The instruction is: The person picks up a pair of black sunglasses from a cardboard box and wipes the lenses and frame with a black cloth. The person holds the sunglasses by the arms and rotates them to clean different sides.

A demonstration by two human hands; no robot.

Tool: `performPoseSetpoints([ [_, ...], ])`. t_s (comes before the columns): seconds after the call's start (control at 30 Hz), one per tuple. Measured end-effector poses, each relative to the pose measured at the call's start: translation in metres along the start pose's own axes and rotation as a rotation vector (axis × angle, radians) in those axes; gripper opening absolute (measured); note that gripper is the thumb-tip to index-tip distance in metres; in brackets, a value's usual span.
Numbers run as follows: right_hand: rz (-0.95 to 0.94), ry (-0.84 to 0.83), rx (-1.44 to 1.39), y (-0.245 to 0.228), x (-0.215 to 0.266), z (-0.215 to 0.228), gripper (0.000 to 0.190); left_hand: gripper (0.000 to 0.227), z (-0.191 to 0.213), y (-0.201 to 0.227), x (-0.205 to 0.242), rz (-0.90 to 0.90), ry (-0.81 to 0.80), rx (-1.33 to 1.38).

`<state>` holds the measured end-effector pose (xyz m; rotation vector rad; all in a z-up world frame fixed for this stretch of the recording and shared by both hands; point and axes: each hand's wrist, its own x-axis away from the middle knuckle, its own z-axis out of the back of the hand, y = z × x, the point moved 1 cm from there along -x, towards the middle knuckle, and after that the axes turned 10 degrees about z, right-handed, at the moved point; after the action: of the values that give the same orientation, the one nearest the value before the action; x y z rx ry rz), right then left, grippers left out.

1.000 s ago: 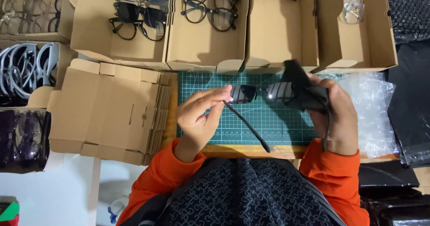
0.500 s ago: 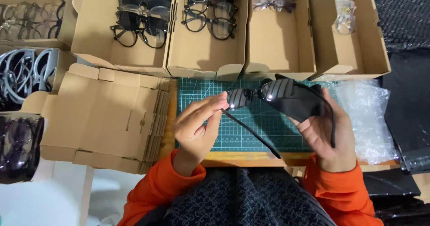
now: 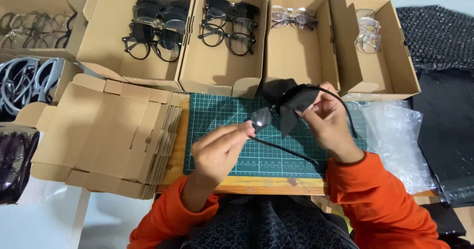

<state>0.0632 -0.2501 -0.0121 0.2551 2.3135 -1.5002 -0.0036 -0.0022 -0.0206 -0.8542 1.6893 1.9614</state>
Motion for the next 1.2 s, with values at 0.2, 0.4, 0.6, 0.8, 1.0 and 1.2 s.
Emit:
performPoseSetpoints([
  [0.2,-0.033,0.179,0.147,0.018,0.009,0.014,0.040,0.024,-0.010,0.021,-0.006,-0.019,-0.135,-0.033],
  [0.4,-0.102,0.214,0.076,0.001,0.010,-0.002,0.063,0.019,-0.011,0.029,-0.014,-0.063,-0.148,-0.056],
  [0.6,-0.189,0.191,0.053,-0.014,0.012,-0.008,0.076,0.016,-0.016,0.033,-0.014,-0.122,-0.132,-0.065],
  [0.8,-0.138,0.104,0.072,-0.048,0.010,-0.008,0.065,0.021,-0.010,0.041,-0.023,-0.320,-0.329,-0.215],
  [1.0,-0.095,0.129,0.182,-0.051,0.007,-0.008,0.061,0.021,-0.012,0.039,-0.022,-0.289,-0.335,-0.196],
  [1.2,-0.071,0.067,0.231,-0.028,0.009,-0.012,0.065,0.022,-0.012,0.027,-0.015,-0.160,-0.159,-0.141],
])
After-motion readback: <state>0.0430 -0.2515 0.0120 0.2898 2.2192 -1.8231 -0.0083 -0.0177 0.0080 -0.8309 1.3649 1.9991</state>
